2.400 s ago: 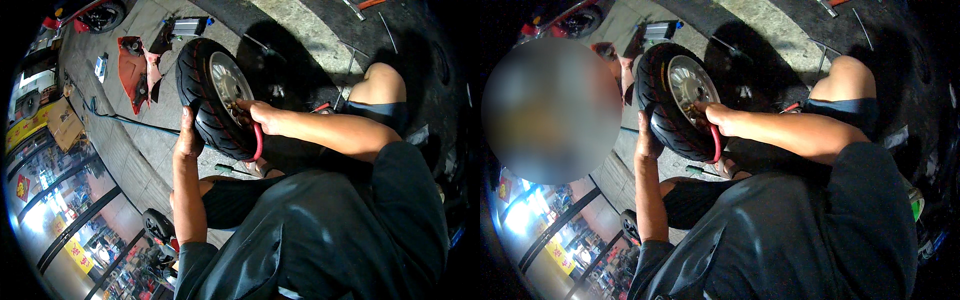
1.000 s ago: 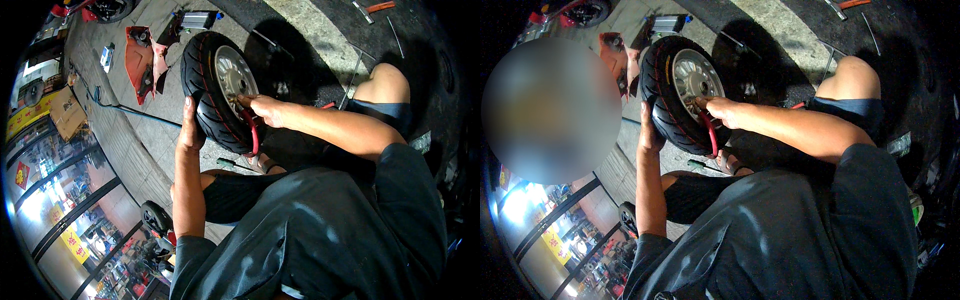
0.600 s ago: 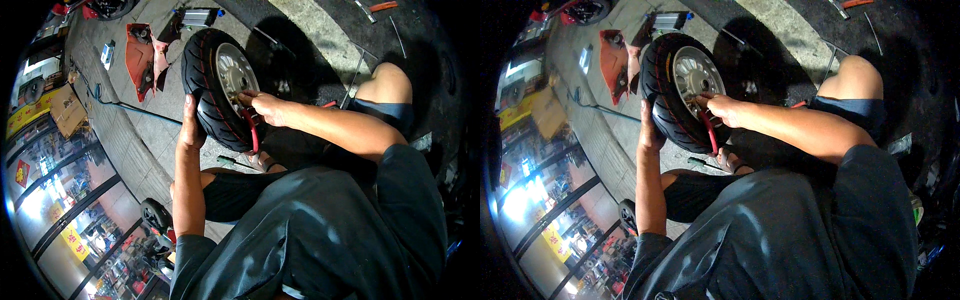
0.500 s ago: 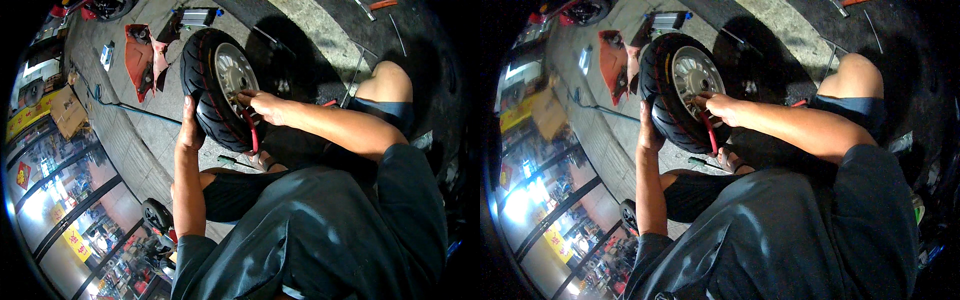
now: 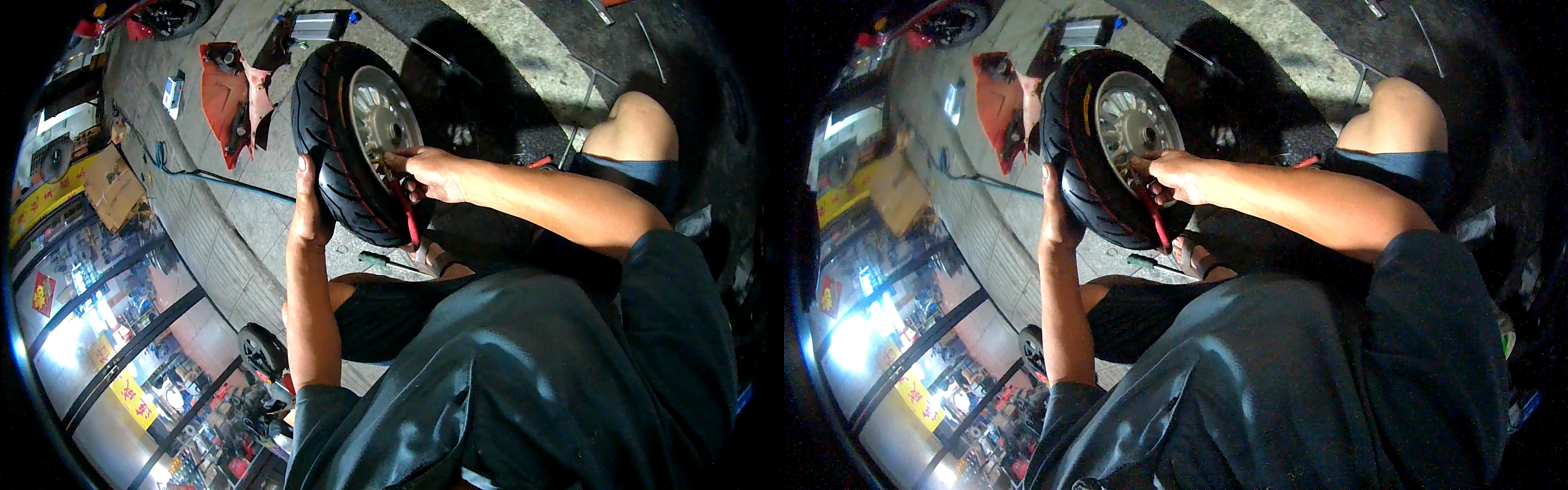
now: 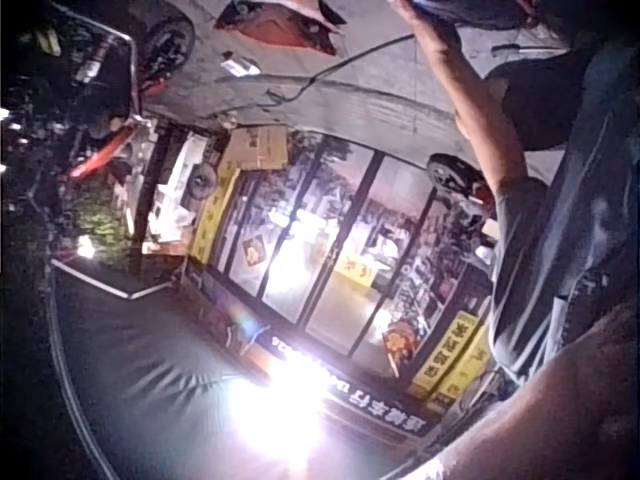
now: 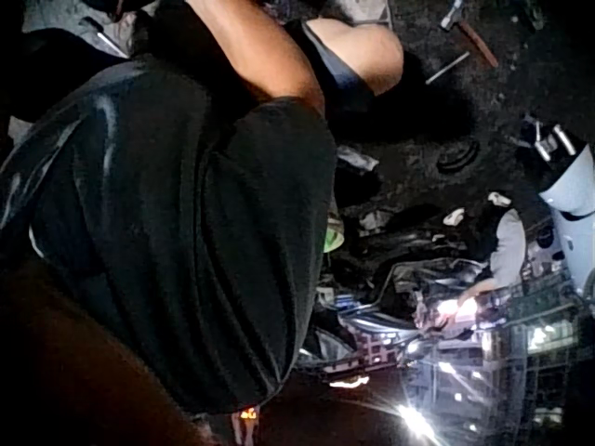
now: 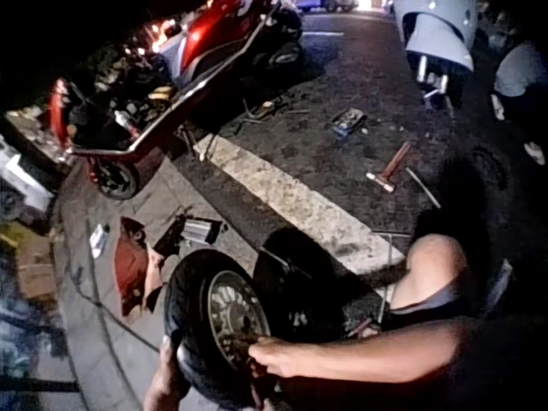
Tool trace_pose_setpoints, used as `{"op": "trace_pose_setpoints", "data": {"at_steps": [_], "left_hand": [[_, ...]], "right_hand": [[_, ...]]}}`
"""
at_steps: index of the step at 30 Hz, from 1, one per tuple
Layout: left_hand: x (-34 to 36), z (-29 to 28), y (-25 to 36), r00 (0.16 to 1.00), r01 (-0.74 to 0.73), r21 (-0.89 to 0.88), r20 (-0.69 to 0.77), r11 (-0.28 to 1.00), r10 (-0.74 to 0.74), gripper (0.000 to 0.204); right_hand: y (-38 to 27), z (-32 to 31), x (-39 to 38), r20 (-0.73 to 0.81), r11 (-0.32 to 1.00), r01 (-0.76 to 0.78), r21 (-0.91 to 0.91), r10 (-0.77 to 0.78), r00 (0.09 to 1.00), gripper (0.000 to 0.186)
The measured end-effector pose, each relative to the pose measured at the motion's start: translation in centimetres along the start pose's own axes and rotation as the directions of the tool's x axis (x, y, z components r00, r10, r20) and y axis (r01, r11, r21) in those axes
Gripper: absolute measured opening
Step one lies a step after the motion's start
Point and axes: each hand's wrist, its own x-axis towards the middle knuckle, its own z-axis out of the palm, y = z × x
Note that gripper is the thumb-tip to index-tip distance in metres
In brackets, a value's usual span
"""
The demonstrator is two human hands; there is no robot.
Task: The person fits a tire onto a rim by hand with a screwdriver, inflates it using an air hose, taps the tire with a hammer, and installs the wheel onto a scooter axle using a wrench.
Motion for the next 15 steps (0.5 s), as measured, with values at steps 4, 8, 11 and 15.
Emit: {"op": "trace_pose_setpoints", "data": {"at_steps": [4, 8, 11, 15], "left_hand": [[-0.3, 0.7, 0.4, 0.999, -0.027, 0.003, -0.031, 1.000, 0.027, 0.075], [0.0, -0.1, -0.1, 0.999, -0.029, -0.031, -0.026, 0.999, 0.028, 0.075], [0.2, -0.1, -0.2, 0.998, -0.058, -0.060, -0.023, 0.996, 0.057, 0.074], [-0.1, 0.0, -0.1, 1.000, -0.021, -0.053, -0.023, 0.998, 0.020, 0.075]], "right_hand": [[0.2, 0.4, -0.2, -0.033, 1.000, 0.028, -0.008, -0.028, 0.999, 0.023], [1.5, -0.6, 1.1, -0.068, 0.997, 0.053, 0.050, -0.050, 0.996, 0.024], [1.5, -0.7, 1.5, -0.026, 0.997, 0.042, 0.057, -0.041, 0.999, 0.023], [1.3, -0.3, 1.3, -0.003, 0.998, 0.046, 0.043, -0.046, 0.999, 0.023]]}}
